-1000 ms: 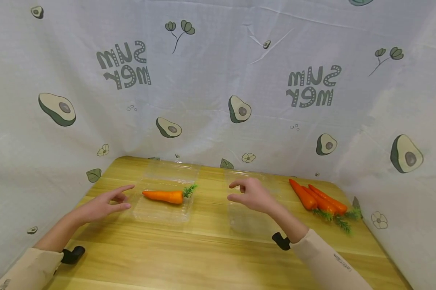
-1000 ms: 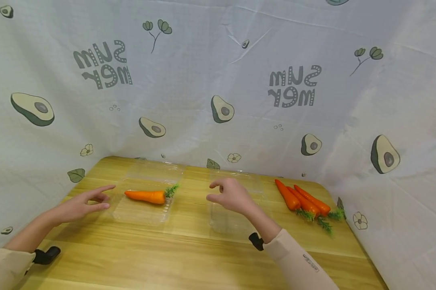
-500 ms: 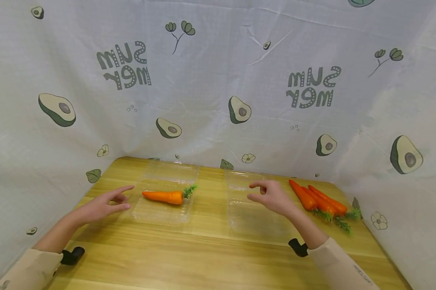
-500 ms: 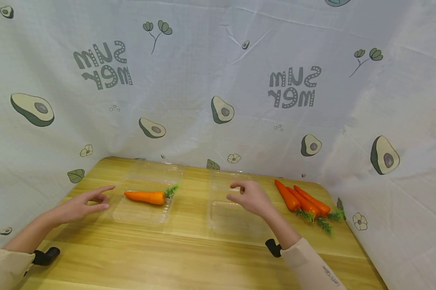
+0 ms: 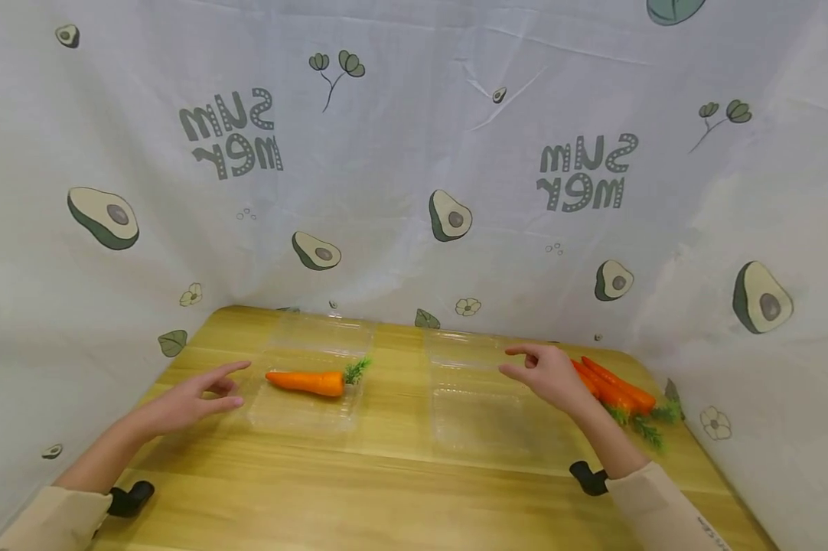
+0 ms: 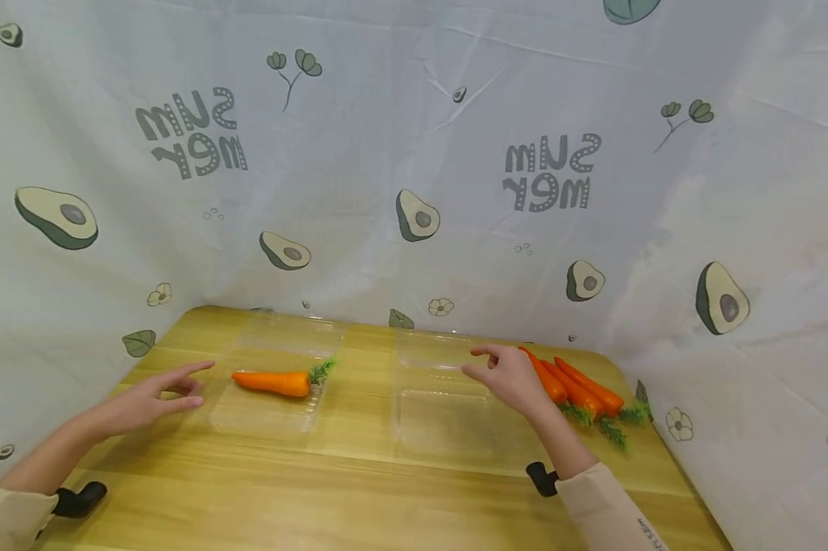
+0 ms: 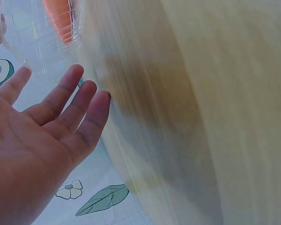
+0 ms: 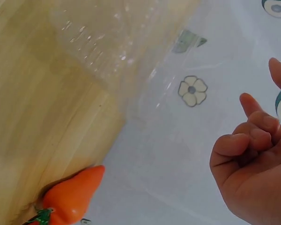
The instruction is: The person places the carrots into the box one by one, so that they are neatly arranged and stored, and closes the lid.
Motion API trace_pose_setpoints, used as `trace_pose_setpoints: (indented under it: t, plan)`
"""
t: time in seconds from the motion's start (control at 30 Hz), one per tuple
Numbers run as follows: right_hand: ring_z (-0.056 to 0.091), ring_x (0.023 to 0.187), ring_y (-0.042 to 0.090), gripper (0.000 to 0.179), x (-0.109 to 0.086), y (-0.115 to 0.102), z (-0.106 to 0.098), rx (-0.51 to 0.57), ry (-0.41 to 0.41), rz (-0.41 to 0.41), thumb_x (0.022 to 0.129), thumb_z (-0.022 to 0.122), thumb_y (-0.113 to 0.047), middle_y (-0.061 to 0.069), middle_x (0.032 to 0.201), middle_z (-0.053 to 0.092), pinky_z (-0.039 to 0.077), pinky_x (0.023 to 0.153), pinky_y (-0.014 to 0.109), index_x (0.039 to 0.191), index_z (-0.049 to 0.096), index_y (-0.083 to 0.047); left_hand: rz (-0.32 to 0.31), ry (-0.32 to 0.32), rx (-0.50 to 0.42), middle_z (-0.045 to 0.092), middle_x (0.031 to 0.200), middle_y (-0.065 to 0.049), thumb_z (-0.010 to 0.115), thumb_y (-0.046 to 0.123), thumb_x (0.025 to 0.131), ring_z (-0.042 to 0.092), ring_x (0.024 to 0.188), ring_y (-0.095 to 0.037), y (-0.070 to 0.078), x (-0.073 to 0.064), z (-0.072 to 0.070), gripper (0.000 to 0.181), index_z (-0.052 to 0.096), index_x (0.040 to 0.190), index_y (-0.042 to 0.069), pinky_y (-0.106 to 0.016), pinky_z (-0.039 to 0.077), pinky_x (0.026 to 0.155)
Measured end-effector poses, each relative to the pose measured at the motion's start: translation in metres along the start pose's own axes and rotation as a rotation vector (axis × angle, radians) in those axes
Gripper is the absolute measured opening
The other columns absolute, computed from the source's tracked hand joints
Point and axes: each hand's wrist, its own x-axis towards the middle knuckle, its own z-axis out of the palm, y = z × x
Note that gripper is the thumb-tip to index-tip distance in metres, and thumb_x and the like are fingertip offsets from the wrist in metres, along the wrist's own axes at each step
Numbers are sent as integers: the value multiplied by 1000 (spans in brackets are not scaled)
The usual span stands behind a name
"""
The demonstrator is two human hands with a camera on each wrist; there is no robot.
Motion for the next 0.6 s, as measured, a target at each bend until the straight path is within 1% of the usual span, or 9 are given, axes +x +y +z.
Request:
trace_pose_setpoints:
  t: [0.07,0.23,0.33,0.5,0.57,0.6]
  plan:
    - [26,53,14,47,1,5,-3,-11,15,5,93,73,-36,-3,62,28,27,51,29,126,68,-3,6,2,2,57,132,-24,59,30,103,54,123,-41,-1,1,-1,66,30,158,6,-57,47,95]
    - [27,53,14,52,2,17,-11,-32,50,29,92,73,-39,-3,62,30,28,51,29,127,67,-2,12,4,0,58,130,-22,59,30,103,55,122,-38,0,2,-1,66,31,158,7,-53,48,93]
    - [27,53,14,54,1,22,-14,-34,64,38,93,72,-41,-3,62,30,28,51,29,128,66,0,20,8,-3,58,132,-23,59,30,103,55,122,-39,1,1,-1,66,31,157,6,-54,48,94]
    - [29,55,13,56,-2,32,-14,-26,63,51,94,70,-41,-2,63,30,27,52,30,129,65,3,-1,7,-8,58,132,-23,60,31,102,55,123,-40,0,-2,-1,67,31,157,7,-56,47,95]
    - [31,57,14,56,-3,37,-15,-21,65,70,95,70,-40,0,66,33,28,54,30,130,64,3,2,2,-4,58,131,-23,59,31,103,55,122,-40,1,-2,-1,66,31,157,7,-55,48,94]
    - [34,59,15,56,-3,39,-16,-18,68,78,95,70,-40,2,69,38,30,55,29,131,63,2,8,1,-6,58,131,-23,59,30,103,55,122,-40,1,-2,-1,66,30,157,6,-55,48,93]
